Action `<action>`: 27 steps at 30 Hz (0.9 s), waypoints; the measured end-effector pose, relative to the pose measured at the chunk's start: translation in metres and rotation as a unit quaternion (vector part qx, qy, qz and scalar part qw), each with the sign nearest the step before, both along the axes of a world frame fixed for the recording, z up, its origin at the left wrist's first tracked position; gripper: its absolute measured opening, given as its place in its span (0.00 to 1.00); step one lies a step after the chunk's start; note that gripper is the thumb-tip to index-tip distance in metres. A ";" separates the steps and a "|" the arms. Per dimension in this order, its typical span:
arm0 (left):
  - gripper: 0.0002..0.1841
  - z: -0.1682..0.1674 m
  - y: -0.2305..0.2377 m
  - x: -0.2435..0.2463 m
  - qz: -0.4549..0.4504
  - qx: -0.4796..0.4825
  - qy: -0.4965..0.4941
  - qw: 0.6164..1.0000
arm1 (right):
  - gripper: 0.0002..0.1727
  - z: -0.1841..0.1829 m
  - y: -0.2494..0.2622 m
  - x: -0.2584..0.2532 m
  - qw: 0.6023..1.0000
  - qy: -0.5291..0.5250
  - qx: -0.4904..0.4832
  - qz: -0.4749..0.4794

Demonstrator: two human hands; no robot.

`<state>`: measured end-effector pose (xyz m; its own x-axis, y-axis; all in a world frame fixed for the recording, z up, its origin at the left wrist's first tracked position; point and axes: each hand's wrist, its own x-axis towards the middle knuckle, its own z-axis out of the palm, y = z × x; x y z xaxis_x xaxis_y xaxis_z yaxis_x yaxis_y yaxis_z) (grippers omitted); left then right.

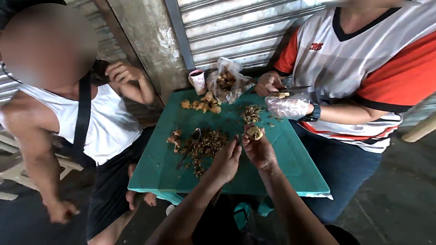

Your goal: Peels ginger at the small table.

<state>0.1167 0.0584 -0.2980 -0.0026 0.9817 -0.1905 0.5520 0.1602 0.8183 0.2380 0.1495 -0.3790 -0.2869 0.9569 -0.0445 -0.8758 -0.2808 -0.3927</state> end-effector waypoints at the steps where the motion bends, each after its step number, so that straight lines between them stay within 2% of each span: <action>1: 0.29 0.003 -0.002 0.002 -0.024 0.009 0.026 0.999 | 0.24 0.001 0.000 0.000 1.000 -0.008 -0.001 -0.001; 10: 0.34 -0.001 0.001 0.010 -0.083 0.004 0.061 0.995 | 0.16 -0.009 0.001 0.002 0.994 -0.037 0.100 -0.040; 18: 0.31 -0.002 0.000 0.006 -0.062 -0.037 0.023 0.997 | 0.12 -0.011 0.001 0.003 0.993 -0.011 0.107 -0.045; 21: 0.31 0.000 0.000 0.007 -0.064 -0.038 0.038 0.997 | 0.12 -0.011 0.002 0.001 0.992 -0.005 0.119 -0.048; 27: 0.30 -0.001 0.007 0.007 -0.029 0.006 0.114 0.993 | 0.13 -0.008 -0.001 -0.003 0.974 -0.101 0.167 -0.112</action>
